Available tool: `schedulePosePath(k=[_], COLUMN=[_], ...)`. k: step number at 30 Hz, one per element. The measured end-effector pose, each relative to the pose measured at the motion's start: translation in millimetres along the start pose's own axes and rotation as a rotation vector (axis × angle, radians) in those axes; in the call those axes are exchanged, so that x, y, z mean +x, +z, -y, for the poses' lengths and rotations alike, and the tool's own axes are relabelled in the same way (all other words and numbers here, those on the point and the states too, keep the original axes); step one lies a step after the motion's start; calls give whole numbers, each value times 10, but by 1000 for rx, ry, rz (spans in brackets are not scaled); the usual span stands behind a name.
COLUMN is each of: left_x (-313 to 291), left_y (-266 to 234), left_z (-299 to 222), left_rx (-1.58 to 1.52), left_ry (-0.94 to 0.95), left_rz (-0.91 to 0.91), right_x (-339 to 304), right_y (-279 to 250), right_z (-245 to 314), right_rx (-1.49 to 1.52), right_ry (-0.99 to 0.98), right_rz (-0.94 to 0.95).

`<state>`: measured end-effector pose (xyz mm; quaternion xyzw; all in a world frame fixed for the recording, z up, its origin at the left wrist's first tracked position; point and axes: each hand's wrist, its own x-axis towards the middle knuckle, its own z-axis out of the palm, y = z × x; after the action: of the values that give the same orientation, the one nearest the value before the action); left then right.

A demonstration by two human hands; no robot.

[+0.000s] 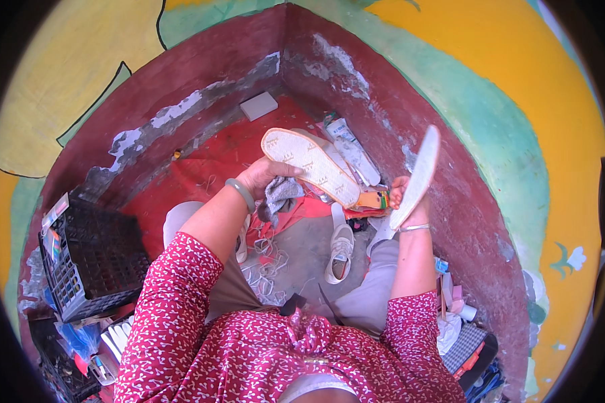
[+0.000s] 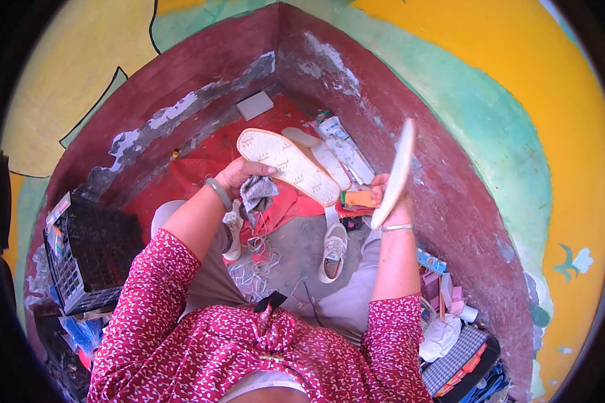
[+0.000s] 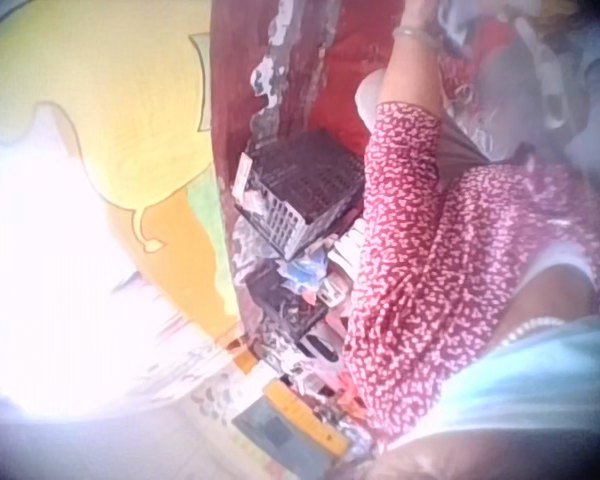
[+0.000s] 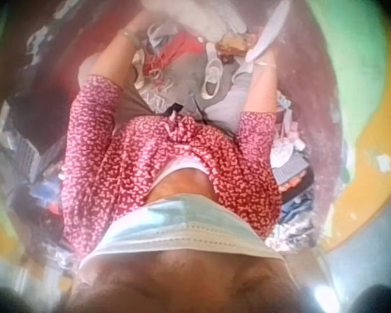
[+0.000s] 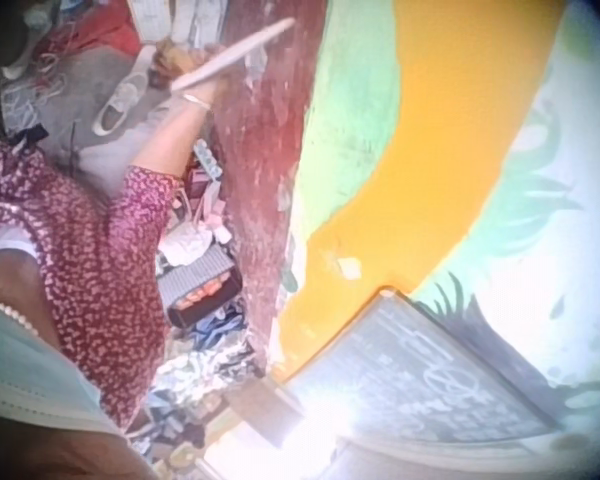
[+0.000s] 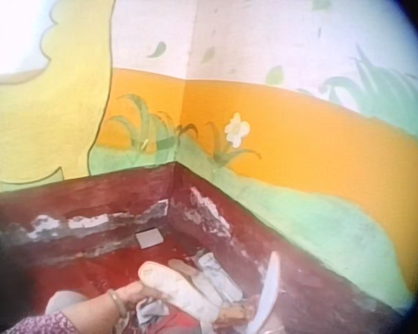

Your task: The person cleans a shoe and several insoles by hand with a cloth.

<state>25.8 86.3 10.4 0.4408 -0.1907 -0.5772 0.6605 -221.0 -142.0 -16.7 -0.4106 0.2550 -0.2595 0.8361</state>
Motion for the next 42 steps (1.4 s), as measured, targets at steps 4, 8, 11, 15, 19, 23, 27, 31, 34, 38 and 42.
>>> schedulePosePath(k=[4,8,11,15,19,23,27,31,34,38,42], left_x=[105,111,107,154,158,123,136,147,84,94,35], left_y=[-160,34,95,90,26,73,77,30,103,36,65], left_z=[139,145,151,200,191,206,228,185,123,77,12], left_rx=[39,71,96,33,100,40,-75,-98,-154,-198,-152], left_ry=[-103,-133,-121,-74,-36,-30,-87,-122,-62,-72,-92], left_rz=[47,118,137,239,353,285,91,29,-23,-66,-21], right_x=[66,81,97,226,119,33,19,150,127,72,-87], right_y=[277,426,558,636,852,993,988,862,829,750,962], right_z=[-199,-293,-221,-535,-620,-534,-514,-495,-430,-327,-412], right_rx=[290,392,143,-777,-1345,-1568,-1581,-1366,-1000,-1300,-1523], right_ry=[261,274,271,-149,-231,-383,-779,-776,-444,-565,-390], right_rz=[352,488,410,-49,-113,-97,13,120,-20,199,238])
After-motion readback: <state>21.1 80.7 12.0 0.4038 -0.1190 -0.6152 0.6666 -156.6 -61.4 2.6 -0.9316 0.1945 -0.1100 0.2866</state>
